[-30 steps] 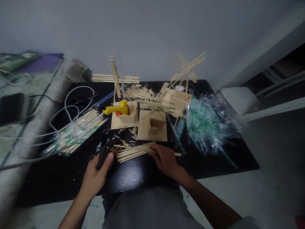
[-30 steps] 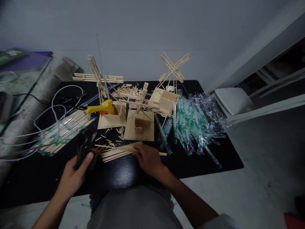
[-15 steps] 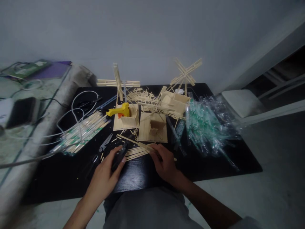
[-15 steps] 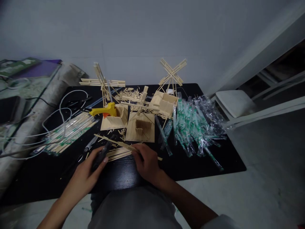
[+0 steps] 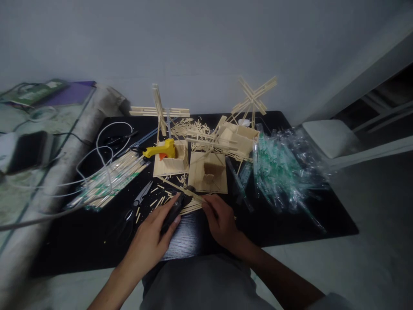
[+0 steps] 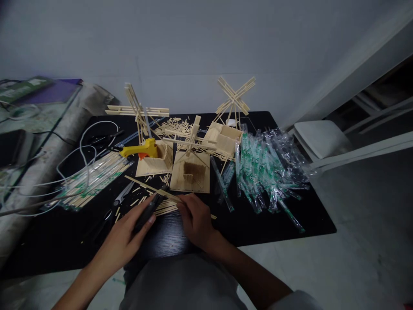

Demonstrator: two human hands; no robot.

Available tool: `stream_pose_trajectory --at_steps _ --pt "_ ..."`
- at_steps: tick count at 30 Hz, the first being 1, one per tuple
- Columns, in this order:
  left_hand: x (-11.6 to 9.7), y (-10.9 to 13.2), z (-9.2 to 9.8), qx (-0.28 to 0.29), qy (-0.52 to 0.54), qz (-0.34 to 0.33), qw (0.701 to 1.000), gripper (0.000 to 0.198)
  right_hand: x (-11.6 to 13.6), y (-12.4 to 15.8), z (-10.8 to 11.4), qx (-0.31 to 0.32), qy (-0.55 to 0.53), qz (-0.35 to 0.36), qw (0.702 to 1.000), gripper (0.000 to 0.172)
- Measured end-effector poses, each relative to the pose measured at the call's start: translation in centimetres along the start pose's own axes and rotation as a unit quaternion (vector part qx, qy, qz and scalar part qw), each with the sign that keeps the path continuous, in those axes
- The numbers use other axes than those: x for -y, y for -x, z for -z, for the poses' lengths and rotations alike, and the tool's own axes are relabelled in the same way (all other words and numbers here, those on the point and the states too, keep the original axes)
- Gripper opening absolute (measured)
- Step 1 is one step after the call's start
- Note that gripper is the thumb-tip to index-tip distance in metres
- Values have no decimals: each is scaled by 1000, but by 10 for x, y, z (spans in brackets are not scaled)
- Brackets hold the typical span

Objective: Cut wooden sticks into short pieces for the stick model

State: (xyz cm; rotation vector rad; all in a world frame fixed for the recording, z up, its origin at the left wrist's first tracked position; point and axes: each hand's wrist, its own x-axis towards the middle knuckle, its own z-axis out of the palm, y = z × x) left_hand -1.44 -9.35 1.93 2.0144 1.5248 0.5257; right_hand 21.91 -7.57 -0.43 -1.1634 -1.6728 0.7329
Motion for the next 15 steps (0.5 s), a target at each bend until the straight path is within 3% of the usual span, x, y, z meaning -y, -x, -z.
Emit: stream_pose_trajectory --at_steps 15 --pt "-13 -3 0 38 -10 -21 999 58 -4 0 -3 -15 22 17 1000 21"
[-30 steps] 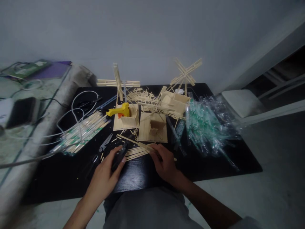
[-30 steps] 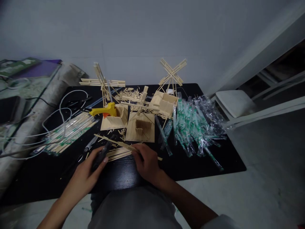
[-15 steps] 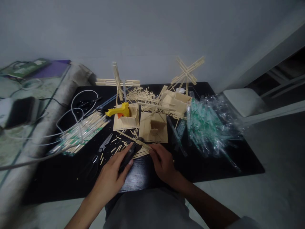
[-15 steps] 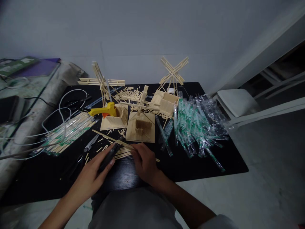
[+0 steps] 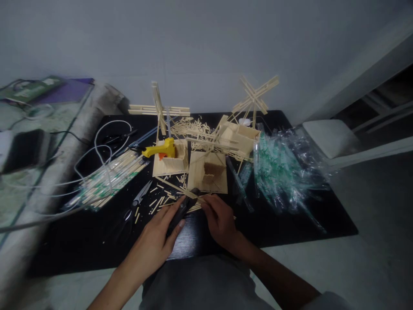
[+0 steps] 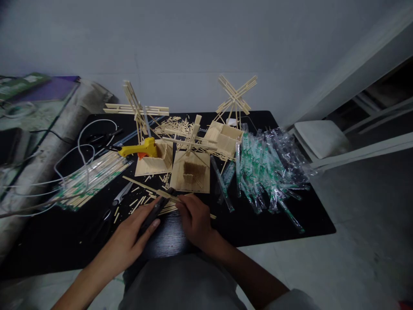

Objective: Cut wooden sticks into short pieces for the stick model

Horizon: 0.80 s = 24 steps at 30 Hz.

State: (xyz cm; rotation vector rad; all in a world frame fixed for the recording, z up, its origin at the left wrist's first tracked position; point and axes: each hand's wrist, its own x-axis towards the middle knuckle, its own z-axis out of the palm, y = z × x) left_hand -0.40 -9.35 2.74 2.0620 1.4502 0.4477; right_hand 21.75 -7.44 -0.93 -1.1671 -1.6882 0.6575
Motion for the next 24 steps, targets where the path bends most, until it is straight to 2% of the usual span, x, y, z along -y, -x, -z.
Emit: stream_pose_trajectory --at_steps 7,19,24 --pt "0 -1 -3 -7 12 -6 1000 54 -1 0 -1 -8 -11 -7 1000 20" --pt "4 0 -10 -34 -4 -15 999 57 -5 -1 -4 -8 -8 -12 1000 22" --pt "6 2 -11 -29 -6 -15 999 59 -5 -1 -4 -3 -2 -8 1000 22"
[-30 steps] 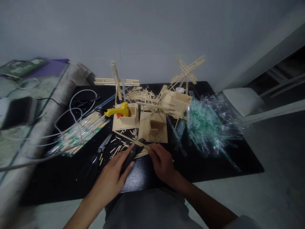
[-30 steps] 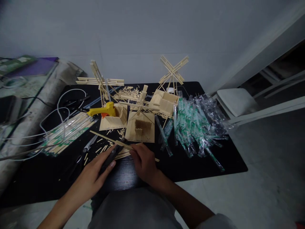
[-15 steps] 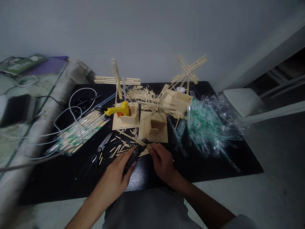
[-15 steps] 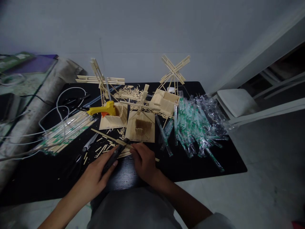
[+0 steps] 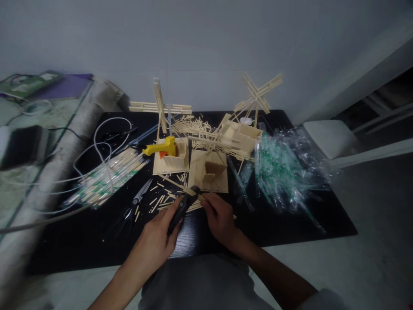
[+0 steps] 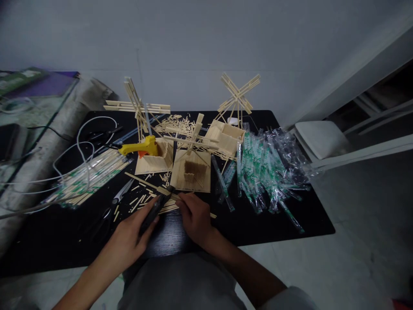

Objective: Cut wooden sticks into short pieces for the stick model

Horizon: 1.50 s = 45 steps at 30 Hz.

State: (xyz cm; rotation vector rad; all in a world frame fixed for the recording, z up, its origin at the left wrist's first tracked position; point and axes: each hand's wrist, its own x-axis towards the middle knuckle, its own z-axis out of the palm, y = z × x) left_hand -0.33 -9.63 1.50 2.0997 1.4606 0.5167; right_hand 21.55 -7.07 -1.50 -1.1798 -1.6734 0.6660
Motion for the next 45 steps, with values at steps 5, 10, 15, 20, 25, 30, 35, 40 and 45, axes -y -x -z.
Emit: stream_pose_trajectory --at_steps 5,10,15,20,25,30,35,40,45 --pt "2 1 -4 -17 -11 1 1000 63 -1 0 -1 -1 -3 -4 1000 22" --pt "2 2 -6 -23 -28 2 999 69 1 -2 -1 0 4 -2 1000 24" --pt "2 0 -4 -31 -21 0 999 66 2 -4 -1 2 -6 4 1000 23" --pt "5 0 -2 -38 -21 -3 999 61 3 -4 2 24 -22 -1 999 21" --pt "4 3 -5 -40 4 -1 999 59 11 -2 4 38 -21 -27 999 17" --pt "0 6 -12 -36 35 -5 999 58 21 -4 1 9 51 -91 994 28" --pt "-3 5 -14 -40 47 15 998 60 28 -11 1 4 111 -100 989 39" --pt "-7 6 -12 -47 58 16 997 59 32 -14 3 16 140 -111 984 41" --pt "-8 9 -13 -44 67 29 996 58 33 -13 2 29 171 -121 977 44"
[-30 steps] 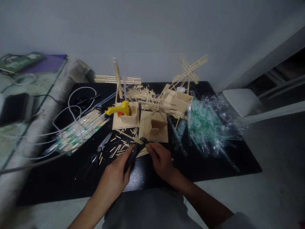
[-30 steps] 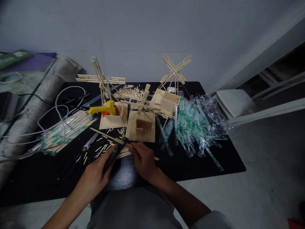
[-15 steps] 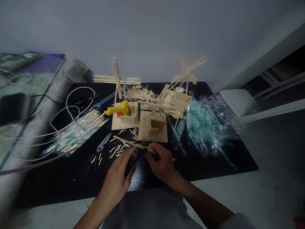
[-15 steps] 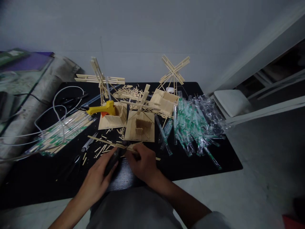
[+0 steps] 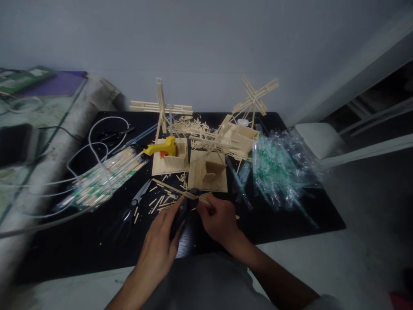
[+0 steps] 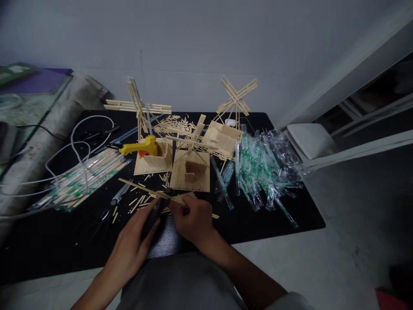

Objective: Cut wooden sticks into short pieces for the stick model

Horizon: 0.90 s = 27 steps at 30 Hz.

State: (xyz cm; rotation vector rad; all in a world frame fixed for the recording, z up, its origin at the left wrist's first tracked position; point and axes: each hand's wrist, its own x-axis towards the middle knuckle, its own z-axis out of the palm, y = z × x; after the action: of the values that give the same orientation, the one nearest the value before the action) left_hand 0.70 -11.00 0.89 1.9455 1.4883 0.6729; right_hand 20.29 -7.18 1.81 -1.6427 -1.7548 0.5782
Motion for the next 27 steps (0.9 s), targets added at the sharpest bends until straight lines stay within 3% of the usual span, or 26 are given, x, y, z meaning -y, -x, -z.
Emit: stream_pose_trajectory --at_steps 9,27 --pt "3 -2 7 0 8 0 1000 55 2 -3 13 96 -17 10 995 49" --pt "-8 -12 13 12 39 13 999 56 11 -4 16 56 57 3 997 50"
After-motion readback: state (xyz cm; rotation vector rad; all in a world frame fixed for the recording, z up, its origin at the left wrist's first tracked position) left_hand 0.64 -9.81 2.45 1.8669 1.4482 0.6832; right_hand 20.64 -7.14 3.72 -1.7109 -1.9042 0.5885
